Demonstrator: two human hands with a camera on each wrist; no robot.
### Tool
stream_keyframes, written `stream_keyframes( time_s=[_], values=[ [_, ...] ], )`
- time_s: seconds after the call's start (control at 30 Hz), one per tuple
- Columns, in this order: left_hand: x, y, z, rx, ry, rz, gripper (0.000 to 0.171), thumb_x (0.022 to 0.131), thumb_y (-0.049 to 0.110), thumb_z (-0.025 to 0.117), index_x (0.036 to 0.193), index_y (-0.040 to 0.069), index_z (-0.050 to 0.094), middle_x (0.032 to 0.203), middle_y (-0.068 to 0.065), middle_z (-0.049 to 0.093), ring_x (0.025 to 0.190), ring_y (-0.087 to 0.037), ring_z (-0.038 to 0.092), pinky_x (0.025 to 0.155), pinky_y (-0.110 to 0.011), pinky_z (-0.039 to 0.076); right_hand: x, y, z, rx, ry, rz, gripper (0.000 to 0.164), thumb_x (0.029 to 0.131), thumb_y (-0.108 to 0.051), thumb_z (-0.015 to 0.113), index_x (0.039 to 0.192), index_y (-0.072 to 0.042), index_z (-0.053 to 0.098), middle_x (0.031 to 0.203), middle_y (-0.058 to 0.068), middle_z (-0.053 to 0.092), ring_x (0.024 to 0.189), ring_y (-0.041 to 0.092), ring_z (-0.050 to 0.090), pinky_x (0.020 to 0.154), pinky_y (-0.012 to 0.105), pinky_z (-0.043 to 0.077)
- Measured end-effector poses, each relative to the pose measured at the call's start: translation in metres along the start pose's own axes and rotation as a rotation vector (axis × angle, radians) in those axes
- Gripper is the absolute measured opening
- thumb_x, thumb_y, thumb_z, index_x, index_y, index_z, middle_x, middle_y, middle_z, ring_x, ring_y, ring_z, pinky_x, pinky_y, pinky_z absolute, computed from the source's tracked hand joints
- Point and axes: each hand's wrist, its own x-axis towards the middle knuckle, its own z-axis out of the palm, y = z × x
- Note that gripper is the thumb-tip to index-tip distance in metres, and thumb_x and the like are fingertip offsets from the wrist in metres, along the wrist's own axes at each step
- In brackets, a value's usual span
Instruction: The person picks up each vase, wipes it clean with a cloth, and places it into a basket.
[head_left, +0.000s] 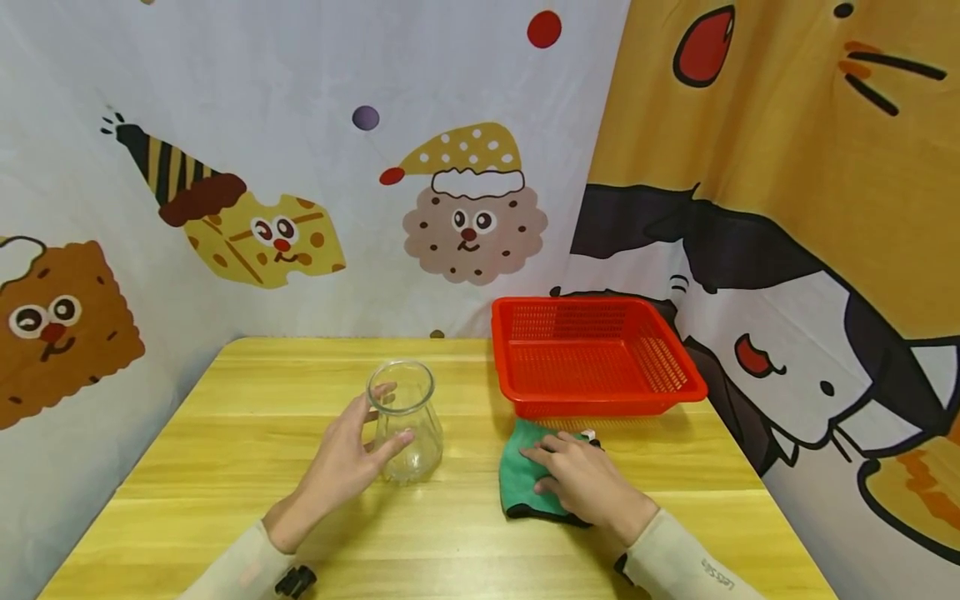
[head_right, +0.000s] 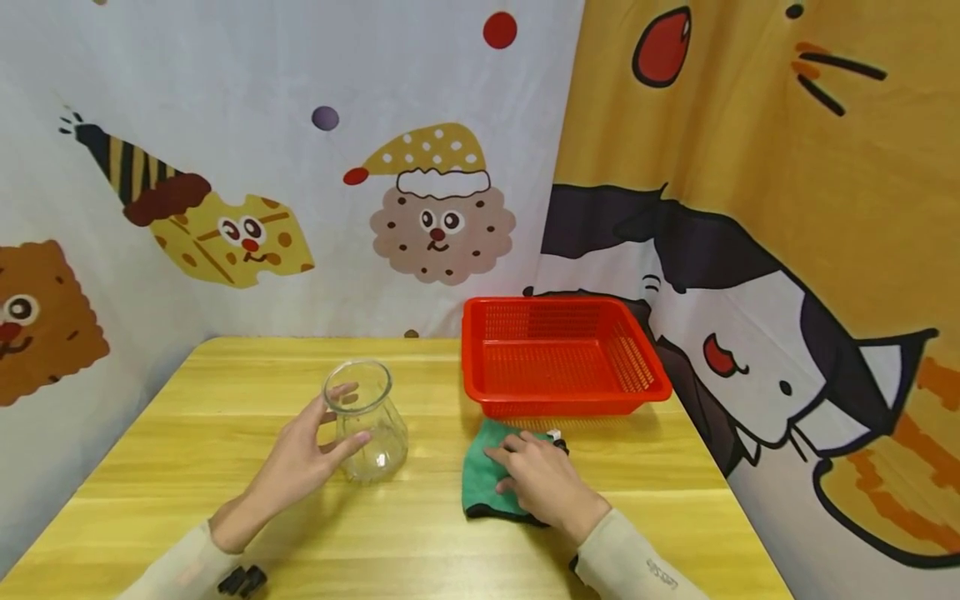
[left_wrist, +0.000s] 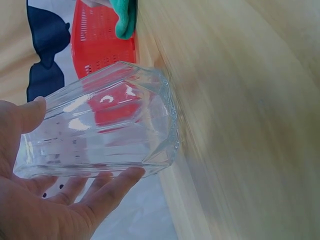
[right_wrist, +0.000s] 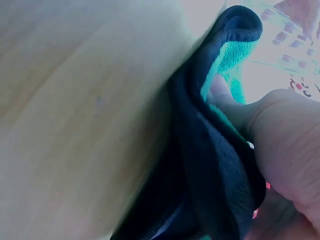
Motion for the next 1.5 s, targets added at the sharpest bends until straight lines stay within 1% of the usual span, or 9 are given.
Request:
stream_keyframes(
  time_s=[0.1, 0.23, 0.33, 0.6, 0.9, 1.07, 1.17, 1.3, 1.5],
  values=[
    [-0.001, 0.000, 0.000, -0.005, -0.004, -0.007, 0.077, 0.105, 0.030, 0.091, 0.170, 0.010, 0.053, 0.173, -0.030, 0.055, 0.139, -0.062, 0.069, 0.092, -0.057, 0.077, 0.000, 0.000, 0.001, -0.019, 0.027, -0.020, 0.051, 0.096, -0.025, 0.097, 0.143, -0.012, 0.083, 0.125, 0.003, 0.084, 0.114, 0.023, 0.080, 0.110, 0.050, 0.071],
    [-0.001, 0.001, -0.002, -0.019, -0.004, -0.006, 0.076, 0.105, 0.029, 0.091, 0.169, 0.011, 0.054, 0.174, -0.028, 0.056, 0.140, -0.062, 0.068, 0.093, -0.058, 0.076, 0.001, 0.001, 0.003, -0.045, 0.080, -0.035, 0.047, 0.092, -0.024, 0.100, 0.136, -0.014, 0.086, 0.113, -0.002, 0.083, 0.098, 0.018, 0.075, 0.085, 0.035, 0.072],
    [0.000, 0.002, -0.004, -0.019, -0.006, 0.005, 0.076, 0.105, 0.028, 0.091, 0.169, 0.010, 0.054, 0.173, -0.028, 0.056, 0.140, -0.062, 0.068, 0.093, -0.059, 0.076, 0.002, 0.001, 0.005, -0.056, 0.112, -0.044, 0.045, 0.090, -0.023, 0.102, 0.132, -0.015, 0.088, 0.108, -0.004, 0.081, 0.092, 0.015, 0.072, 0.078, 0.029, 0.069],
    [0.001, 0.000, -0.003, -0.017, -0.028, -0.004, 0.077, 0.105, 0.027, 0.091, 0.170, 0.011, 0.053, 0.173, -0.025, 0.057, 0.141, -0.062, 0.068, 0.096, -0.060, 0.076, 0.001, 0.004, 0.010, -0.017, 0.155, -0.046, 0.039, 0.090, -0.015, 0.102, 0.127, -0.014, 0.090, 0.106, -0.004, 0.082, 0.092, 0.015, 0.074, 0.079, 0.029, 0.071],
    [0.001, -0.002, -0.004, -0.032, -0.041, -0.007, 0.076, 0.106, 0.028, 0.090, 0.170, 0.012, 0.053, 0.175, -0.022, 0.057, 0.141, -0.060, 0.068, 0.097, -0.058, 0.076, -0.002, 0.011, 0.012, 0.061, 0.228, -0.052, 0.037, 0.090, -0.005, 0.100, 0.125, -0.014, 0.089, 0.115, -0.001, 0.086, 0.102, 0.017, 0.079, 0.086, 0.037, 0.076],
    [0.001, -0.004, -0.001, -0.029, -0.048, 0.017, 0.076, 0.106, 0.026, 0.090, 0.170, 0.013, 0.053, 0.175, -0.022, 0.057, 0.141, -0.060, 0.069, 0.095, -0.054, 0.077, -0.008, 0.009, 0.007, 0.120, 0.305, -0.039, 0.040, 0.087, -0.005, 0.102, 0.124, -0.015, 0.088, 0.116, -0.005, 0.087, 0.098, 0.012, 0.076, 0.084, 0.034, 0.074],
    [0.002, -0.004, 0.000, -0.039, -0.055, 0.018, 0.076, 0.106, 0.026, 0.090, 0.171, 0.013, 0.052, 0.176, -0.022, 0.056, 0.142, -0.060, 0.069, 0.096, -0.053, 0.076, -0.010, 0.006, 0.001, 0.168, 0.359, -0.035, 0.044, 0.085, -0.004, 0.103, 0.125, -0.015, 0.088, 0.116, -0.007, 0.086, 0.097, 0.008, 0.074, 0.081, 0.029, 0.071],
    [0.004, -0.005, 0.000, -0.037, -0.055, 0.015, 0.076, 0.106, 0.025, 0.090, 0.170, 0.013, 0.053, 0.176, -0.021, 0.056, 0.143, -0.060, 0.068, 0.095, -0.050, 0.077, -0.009, 0.001, -0.007, 0.209, 0.431, -0.049, 0.047, 0.083, 0.000, 0.103, 0.126, -0.013, 0.088, 0.115, -0.005, 0.087, 0.097, 0.008, 0.076, 0.080, 0.028, 0.071],
    [0.004, -0.005, -0.002, -0.034, -0.061, 0.015, 0.076, 0.106, 0.025, 0.090, 0.170, 0.009, 0.053, 0.176, -0.022, 0.056, 0.142, -0.062, 0.067, 0.095, -0.047, 0.077, -0.006, -0.004, -0.018, 0.262, 0.460, -0.049, 0.047, 0.083, 0.003, 0.101, 0.126, -0.011, 0.087, 0.114, -0.003, 0.087, 0.099, 0.010, 0.079, 0.081, 0.029, 0.072]
  ],
)
